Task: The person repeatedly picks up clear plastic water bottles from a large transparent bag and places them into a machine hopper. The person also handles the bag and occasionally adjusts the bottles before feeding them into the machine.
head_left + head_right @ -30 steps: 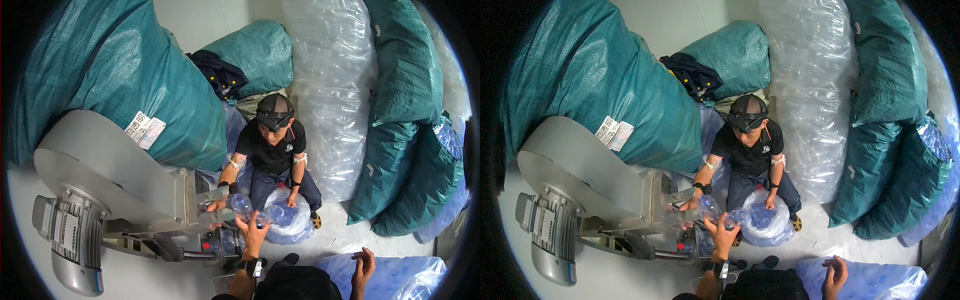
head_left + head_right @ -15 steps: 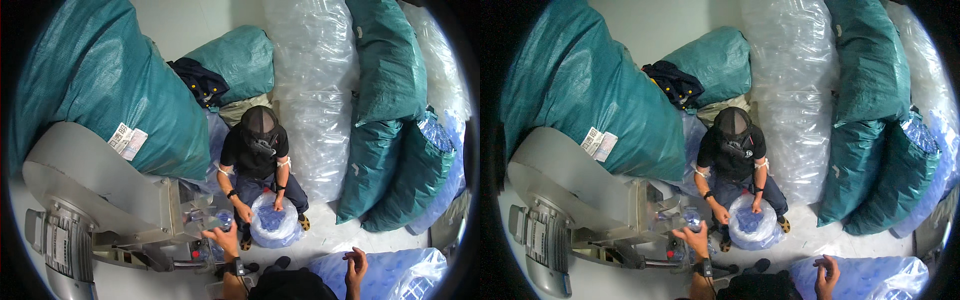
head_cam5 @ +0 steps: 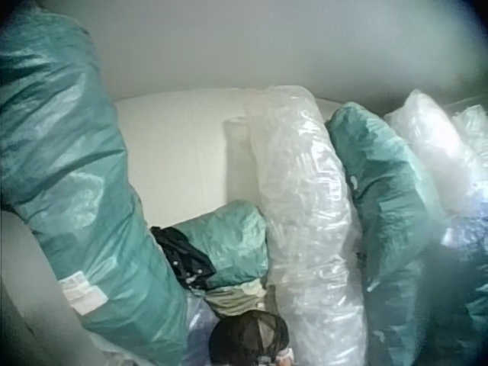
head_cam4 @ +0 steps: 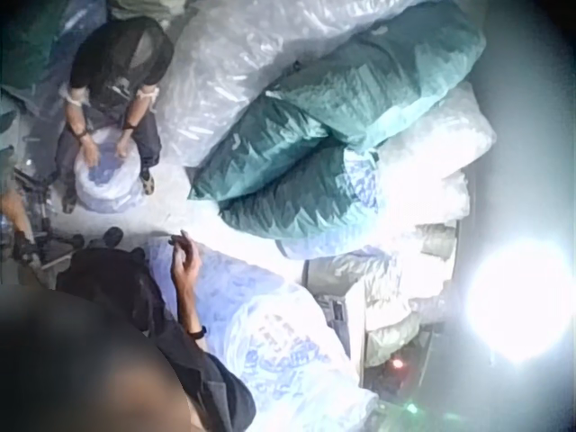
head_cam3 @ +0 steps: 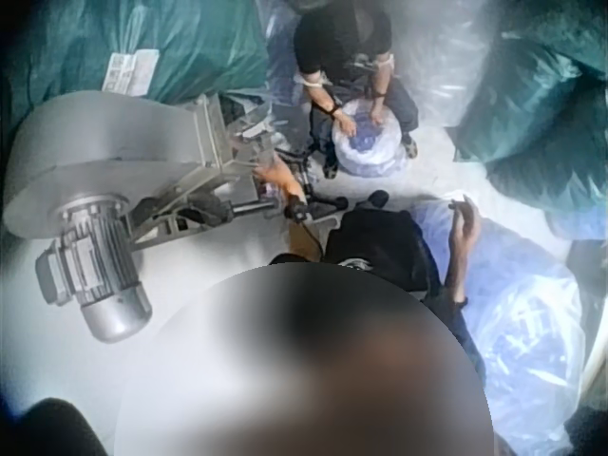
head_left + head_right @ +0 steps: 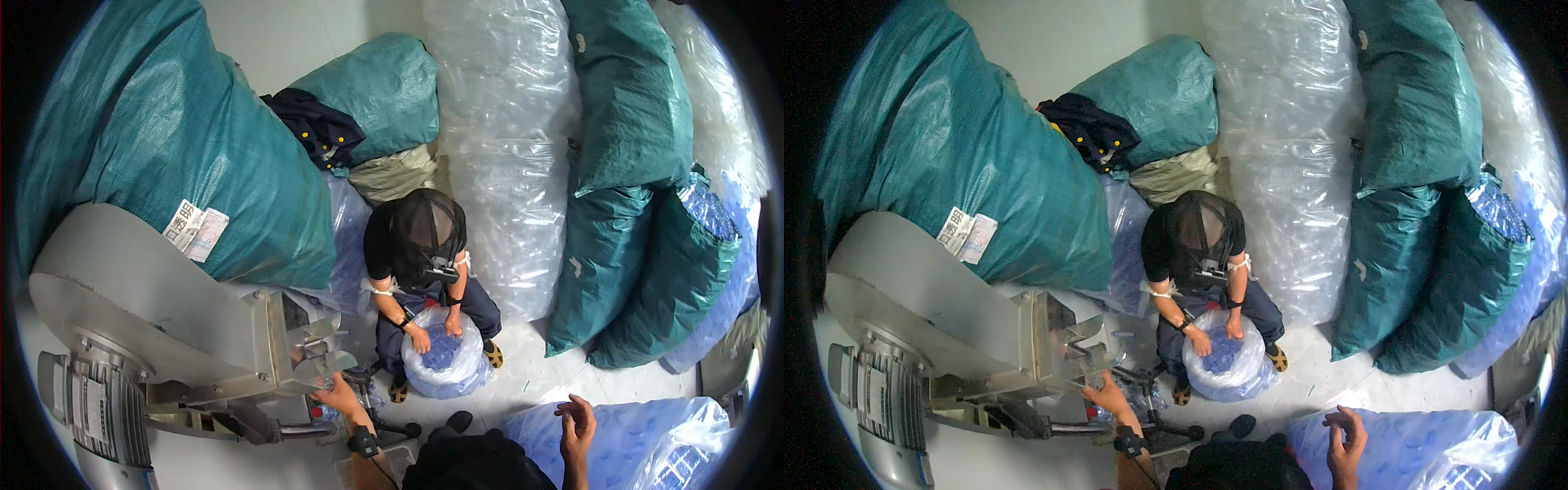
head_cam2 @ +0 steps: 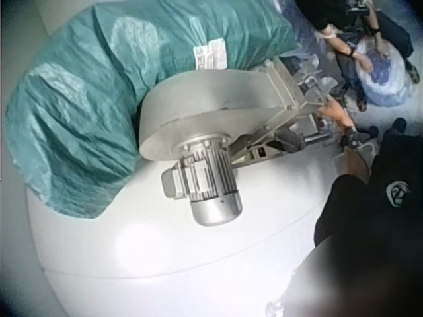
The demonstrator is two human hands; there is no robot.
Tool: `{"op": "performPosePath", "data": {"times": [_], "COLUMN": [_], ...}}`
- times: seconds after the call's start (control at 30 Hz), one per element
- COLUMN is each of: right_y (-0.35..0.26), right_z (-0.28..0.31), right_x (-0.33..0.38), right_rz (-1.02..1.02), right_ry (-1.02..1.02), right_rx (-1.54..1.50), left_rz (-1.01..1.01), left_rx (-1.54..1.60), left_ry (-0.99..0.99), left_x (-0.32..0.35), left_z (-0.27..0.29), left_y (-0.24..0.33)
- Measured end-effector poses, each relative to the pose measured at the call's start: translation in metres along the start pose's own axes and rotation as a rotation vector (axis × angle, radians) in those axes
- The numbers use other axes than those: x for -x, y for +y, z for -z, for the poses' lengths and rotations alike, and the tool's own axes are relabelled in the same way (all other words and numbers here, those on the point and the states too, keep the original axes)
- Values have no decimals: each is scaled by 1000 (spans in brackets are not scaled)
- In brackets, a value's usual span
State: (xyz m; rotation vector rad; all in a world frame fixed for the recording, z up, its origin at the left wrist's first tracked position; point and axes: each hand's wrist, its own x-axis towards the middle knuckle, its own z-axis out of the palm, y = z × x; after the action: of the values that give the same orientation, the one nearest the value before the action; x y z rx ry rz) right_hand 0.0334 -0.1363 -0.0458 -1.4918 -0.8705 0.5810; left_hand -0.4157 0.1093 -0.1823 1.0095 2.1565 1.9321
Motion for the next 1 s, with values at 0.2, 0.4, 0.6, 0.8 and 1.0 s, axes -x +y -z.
{"op": "performPosePath", "data": {"times": [0.2,0.4,0.6,0.8,1.0], "right_y": [4,-10,-67,-160,-228], "right_z": [7,20,51,83,117], "right_x": [2,11,34,94,164], "right_rz": [23,60,35,418,757], "right_ry": [-15,-6,-26,-158,-49], "right_rx": [67,137,27,-28,62], "left_rz": [697,818,-26,-531,-1290], "left_rx": [575,347,438,841,1631], "left_ry": [-73,-763,-1698,-2165,-1964], "left_x": [14,126,238,288,337], "left_z": [-11,-25,-59,-68,-15], "left_y": [6,53,149,316,486]}}
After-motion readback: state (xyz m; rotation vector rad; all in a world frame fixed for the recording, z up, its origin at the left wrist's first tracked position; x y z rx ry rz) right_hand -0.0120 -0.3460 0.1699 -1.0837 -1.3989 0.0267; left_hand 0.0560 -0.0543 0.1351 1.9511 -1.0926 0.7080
